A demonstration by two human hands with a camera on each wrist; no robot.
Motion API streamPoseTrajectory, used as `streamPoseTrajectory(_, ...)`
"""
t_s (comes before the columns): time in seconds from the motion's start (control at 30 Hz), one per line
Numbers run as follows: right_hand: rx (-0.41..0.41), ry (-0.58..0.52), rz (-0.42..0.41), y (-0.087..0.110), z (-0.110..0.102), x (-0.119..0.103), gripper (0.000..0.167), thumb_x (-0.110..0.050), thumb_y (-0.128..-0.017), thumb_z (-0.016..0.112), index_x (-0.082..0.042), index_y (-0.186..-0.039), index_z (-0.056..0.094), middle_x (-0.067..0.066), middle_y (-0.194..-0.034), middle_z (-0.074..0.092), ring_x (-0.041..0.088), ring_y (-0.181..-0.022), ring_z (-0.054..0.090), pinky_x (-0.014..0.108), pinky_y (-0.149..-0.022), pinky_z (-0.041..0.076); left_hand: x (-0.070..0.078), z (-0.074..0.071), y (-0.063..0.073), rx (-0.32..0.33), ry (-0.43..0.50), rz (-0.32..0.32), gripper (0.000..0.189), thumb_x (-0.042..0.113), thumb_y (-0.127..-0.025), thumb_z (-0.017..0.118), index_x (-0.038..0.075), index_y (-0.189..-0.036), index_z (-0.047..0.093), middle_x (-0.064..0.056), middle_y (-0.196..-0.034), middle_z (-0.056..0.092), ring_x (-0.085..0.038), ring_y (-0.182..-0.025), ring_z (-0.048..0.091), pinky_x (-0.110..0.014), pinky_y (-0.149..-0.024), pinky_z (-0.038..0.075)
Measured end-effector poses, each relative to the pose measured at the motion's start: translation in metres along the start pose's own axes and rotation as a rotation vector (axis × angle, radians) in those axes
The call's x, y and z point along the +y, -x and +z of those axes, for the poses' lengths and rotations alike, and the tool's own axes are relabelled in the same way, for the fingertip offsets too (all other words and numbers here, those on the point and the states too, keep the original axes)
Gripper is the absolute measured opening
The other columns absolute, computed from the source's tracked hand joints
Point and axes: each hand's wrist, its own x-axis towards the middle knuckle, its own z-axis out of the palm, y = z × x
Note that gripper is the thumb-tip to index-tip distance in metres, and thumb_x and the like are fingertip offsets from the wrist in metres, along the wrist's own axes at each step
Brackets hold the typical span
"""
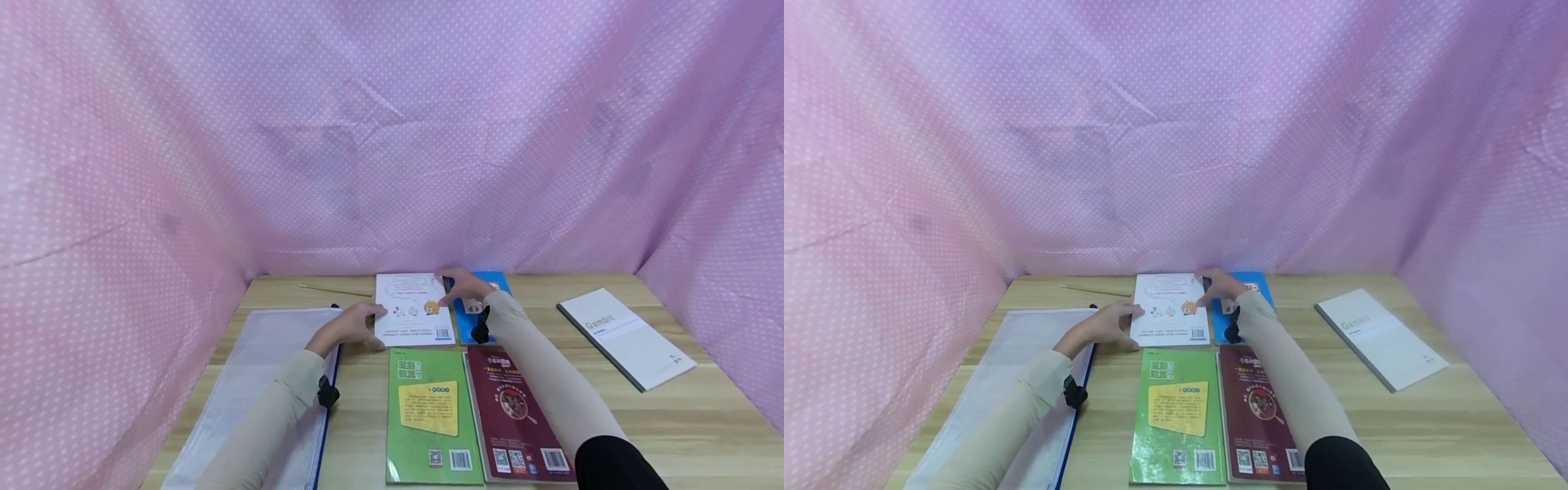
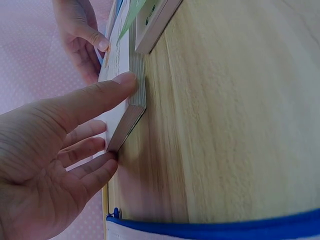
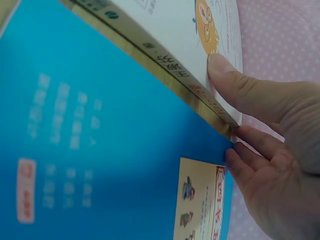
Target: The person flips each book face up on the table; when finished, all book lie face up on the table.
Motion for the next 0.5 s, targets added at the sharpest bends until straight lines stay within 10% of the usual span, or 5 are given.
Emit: streamPoseTrajectory(0.5, 0.014, -0.021, 0.044, -0.0059, 0.0055, -0.0049, 0.089, -0.013, -0.082, 0.085, -0.008, -0.157, 0.037, 0.020, -0.168, 0.022, 0.044, -0.155, 0.016, 0.062, -0.125, 0.022, -0.0060, -0.0001, 0.0017, 0.007, 0.014, -0.030, 0.082, 0.016, -0.072, 0.093, 0.009, -0.145, 0.056, -0.012, -0.156, 0.047, -0.034, -0.147, 0.041, -0.051, -0.124, 0.034)
